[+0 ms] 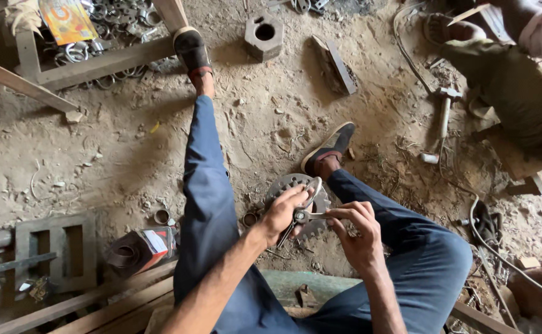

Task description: The person sits on the ground and assembles metal rings onto a gear-like component using a hammer and a metal rod. They repeatedly pick up rings, position them on the gear, and strike them into place.

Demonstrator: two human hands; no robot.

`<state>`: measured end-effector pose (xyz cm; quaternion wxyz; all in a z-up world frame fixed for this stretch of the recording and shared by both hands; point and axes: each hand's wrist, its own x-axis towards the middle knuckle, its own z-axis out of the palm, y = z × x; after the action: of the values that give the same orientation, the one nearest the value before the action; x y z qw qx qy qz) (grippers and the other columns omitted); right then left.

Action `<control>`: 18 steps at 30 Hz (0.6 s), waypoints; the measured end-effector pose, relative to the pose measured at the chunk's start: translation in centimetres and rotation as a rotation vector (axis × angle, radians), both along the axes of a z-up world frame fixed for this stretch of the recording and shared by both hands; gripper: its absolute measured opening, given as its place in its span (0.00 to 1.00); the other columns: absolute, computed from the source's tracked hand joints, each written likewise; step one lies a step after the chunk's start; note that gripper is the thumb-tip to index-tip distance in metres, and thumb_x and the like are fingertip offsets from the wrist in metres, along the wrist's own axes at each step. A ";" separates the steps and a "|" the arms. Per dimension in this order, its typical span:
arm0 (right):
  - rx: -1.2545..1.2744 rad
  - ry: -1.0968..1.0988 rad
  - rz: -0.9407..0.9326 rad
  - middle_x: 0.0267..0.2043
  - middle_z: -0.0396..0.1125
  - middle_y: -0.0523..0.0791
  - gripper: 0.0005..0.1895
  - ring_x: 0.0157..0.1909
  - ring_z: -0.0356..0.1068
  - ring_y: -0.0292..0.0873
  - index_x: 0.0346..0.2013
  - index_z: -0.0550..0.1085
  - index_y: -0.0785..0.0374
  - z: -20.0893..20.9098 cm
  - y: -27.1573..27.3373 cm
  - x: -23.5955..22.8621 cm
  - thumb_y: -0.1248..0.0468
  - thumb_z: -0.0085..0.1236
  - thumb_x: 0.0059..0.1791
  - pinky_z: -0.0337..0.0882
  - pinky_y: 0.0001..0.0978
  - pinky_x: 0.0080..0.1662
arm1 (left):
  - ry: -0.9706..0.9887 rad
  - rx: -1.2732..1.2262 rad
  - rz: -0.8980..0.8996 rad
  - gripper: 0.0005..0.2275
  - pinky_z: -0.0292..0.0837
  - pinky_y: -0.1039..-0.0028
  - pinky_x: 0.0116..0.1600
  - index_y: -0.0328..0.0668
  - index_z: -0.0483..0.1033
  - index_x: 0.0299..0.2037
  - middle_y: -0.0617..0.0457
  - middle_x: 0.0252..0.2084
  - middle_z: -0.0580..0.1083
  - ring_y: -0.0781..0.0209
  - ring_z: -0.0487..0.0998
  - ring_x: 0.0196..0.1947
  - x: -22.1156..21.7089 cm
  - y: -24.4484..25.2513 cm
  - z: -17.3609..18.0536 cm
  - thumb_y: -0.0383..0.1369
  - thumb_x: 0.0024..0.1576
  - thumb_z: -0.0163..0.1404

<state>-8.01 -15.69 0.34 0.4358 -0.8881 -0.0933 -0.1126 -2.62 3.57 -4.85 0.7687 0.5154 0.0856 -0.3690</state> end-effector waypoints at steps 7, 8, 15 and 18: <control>-0.003 -0.004 0.033 0.33 0.73 0.43 0.11 0.34 0.70 0.43 0.38 0.79 0.61 -0.3 0.5 0.0 0.71 0.68 0.42 0.68 0.35 0.40 | -0.041 0.040 0.164 0.15 0.61 0.80 0.19 0.47 0.66 0.36 0.59 0.23 0.68 0.72 0.66 0.17 -1.1 0.1 0.7 0.44 0.70 0.35; -0.018 0.060 -0.002 0.30 0.72 0.44 0.10 0.31 0.68 0.44 0.37 0.80 0.61 -0.5 0.8 0.1 0.70 0.69 0.42 0.67 0.35 0.36 | -0.041 0.063 0.197 0.15 0.61 0.80 0.19 0.49 0.65 0.35 0.60 0.23 0.68 0.72 0.66 0.16 -0.8 0.1 0.7 0.45 0.69 0.34; 0.077 0.114 0.089 0.25 0.71 0.46 0.06 0.24 0.72 0.42 0.41 0.72 0.65 -1.5 3.6 -0.9 0.65 0.58 0.53 0.68 0.33 0.28 | -0.200 0.059 0.544 0.16 0.61 0.79 0.20 0.45 0.65 0.35 0.56 0.26 0.64 0.71 0.65 0.18 -1.2 -0.3 0.6 0.45 0.70 0.34; 0.065 0.318 0.008 0.17 0.67 0.51 0.10 0.15 0.64 0.45 0.45 0.71 0.66 -1.5 4.6 -1.5 0.64 0.54 0.53 0.60 0.39 0.24 | -0.464 0.094 0.669 0.13 0.64 0.79 0.27 0.43 0.65 0.40 0.57 0.31 0.65 0.72 0.65 0.23 -0.8 -0.6 0.7 0.41 0.72 0.33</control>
<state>-9.48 -11.13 -1.13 0.4741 -0.8797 -0.0229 0.0281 -3.43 2.94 -4.16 0.8207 0.5634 0.0897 0.0316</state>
